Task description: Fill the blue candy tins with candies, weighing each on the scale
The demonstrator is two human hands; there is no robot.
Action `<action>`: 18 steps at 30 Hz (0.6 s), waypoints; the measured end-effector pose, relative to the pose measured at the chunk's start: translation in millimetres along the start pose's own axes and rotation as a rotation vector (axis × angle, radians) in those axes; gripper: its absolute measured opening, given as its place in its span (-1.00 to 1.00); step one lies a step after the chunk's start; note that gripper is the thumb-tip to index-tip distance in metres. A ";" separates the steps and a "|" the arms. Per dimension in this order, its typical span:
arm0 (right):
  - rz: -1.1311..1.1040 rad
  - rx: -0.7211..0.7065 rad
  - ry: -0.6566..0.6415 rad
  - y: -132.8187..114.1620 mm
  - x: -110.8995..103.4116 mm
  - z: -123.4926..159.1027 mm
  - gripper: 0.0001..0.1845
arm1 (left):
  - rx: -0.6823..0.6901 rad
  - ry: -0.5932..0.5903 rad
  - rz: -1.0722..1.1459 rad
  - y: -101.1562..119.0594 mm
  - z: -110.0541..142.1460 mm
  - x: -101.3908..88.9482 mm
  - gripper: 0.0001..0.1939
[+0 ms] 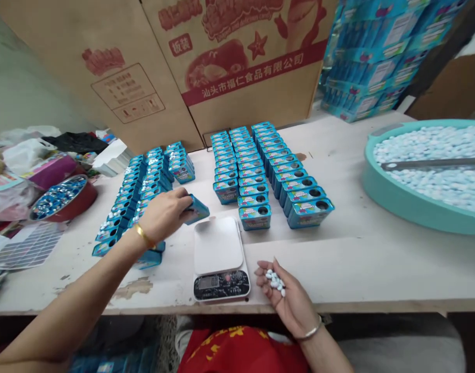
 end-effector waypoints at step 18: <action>-0.251 0.171 -0.090 41.2 12.9 43.6 -0.70 | 0.504 0.114 0.401 170.7 61.0 16.6 -0.80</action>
Point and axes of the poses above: each hand's wrist, its own z-axis away from the middle knuckle, its own x-axis out of the palm, y = z × x, the point moved 5 cm from there along -z, towards the middle knuckle, and after that the axes turned 9 degrees about x, right-handed, at the moved point
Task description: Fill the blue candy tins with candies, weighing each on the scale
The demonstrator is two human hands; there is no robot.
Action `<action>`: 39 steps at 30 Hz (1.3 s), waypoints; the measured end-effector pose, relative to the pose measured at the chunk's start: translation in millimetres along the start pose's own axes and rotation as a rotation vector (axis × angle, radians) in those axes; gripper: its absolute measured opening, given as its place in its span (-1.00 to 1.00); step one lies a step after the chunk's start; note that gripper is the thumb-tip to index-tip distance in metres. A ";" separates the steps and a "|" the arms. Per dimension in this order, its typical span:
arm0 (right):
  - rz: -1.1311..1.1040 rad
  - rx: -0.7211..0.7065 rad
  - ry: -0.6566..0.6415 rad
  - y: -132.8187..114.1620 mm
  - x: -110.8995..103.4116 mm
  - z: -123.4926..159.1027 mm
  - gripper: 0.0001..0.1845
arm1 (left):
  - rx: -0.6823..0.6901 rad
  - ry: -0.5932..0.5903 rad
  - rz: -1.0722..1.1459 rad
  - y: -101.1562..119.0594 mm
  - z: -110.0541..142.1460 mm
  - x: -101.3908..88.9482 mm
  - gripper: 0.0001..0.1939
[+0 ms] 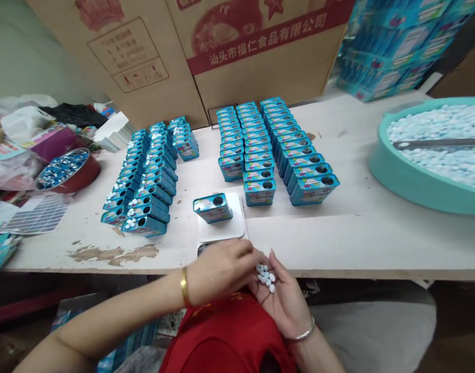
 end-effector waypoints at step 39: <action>0.054 -0.070 -0.046 -4.1 40.9 -18.5 -0.81 | -0.286 0.788 0.064 -68.2 38.7 -45.6 -0.89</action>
Point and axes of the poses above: each hand's wrist, its own z-axis away from the middle knuckle, its own x-axis out of the palm, y = z × x, the point moved 5 cm from there along -z, towards the middle knuckle, and after that the axes turned 9 degrees about x, right-handed, at the moved point
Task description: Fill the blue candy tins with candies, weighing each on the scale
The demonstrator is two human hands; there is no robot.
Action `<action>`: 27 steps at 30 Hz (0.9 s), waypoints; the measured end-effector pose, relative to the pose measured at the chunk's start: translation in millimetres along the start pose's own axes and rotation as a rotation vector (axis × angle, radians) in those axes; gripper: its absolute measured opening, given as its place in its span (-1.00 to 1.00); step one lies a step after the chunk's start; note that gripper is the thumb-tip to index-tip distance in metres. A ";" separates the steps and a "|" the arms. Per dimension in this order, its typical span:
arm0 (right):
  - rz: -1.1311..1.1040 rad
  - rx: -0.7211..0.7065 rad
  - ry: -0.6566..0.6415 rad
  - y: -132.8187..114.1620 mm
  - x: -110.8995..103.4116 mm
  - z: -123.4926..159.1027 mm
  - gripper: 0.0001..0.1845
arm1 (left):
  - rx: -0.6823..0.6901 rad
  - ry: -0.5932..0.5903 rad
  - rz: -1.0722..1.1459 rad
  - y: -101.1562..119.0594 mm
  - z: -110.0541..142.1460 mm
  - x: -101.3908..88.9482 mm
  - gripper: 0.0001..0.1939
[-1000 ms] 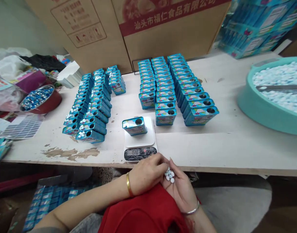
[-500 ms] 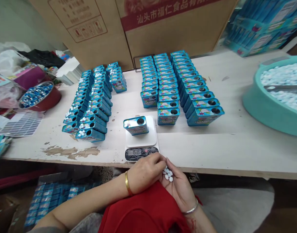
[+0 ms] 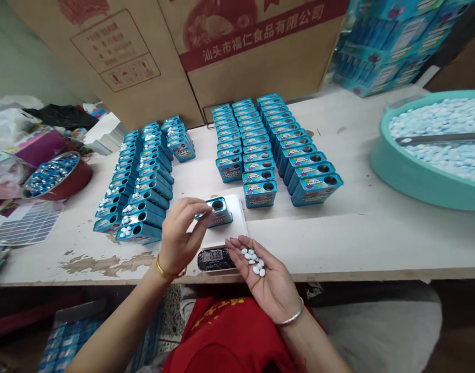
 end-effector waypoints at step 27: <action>-0.100 -0.087 0.090 -29.5 -33.6 -13.5 -0.84 | 0.094 -0.400 -0.267 -93.8 -66.8 46.1 -0.60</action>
Point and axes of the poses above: each hand's wrist, its own z-axis away from the middle knuckle, its own x-axis out of the palm, y = z × x, the point moved 5 cm from there along -z, towards the middle knuckle, and after that the axes turned 9 degrees about x, right-handed, at the moved point
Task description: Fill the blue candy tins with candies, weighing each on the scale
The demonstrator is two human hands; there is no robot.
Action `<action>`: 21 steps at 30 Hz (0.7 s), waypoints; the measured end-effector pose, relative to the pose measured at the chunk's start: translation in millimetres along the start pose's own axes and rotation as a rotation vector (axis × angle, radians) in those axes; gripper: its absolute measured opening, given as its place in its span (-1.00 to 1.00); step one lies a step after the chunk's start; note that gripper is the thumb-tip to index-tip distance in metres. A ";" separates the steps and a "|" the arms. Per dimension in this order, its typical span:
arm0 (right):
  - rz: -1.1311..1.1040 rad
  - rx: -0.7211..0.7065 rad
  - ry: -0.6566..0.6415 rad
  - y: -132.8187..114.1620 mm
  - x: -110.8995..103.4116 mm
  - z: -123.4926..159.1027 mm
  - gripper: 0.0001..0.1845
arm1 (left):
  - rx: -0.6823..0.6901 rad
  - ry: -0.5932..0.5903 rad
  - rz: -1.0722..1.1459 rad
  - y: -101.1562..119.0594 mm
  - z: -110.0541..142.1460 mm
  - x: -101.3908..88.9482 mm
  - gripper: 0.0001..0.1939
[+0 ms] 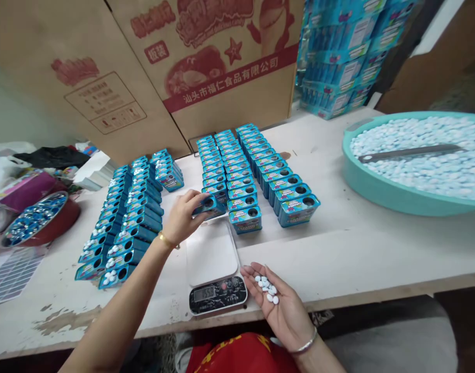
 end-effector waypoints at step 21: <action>0.022 -0.087 0.087 7.4 25.7 -49.9 -0.85 | -0.576 -0.199 -0.478 -203.2 -22.1 10.6 -0.68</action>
Point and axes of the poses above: each hand's wrist, its own z-axis away from the middle knuckle, its own x-axis out of the palm, y = z × x, the point moved 5 cm from there along -z, towards the middle knuckle, and after that the axes turned 9 degrees about x, right-handed, at the moved point
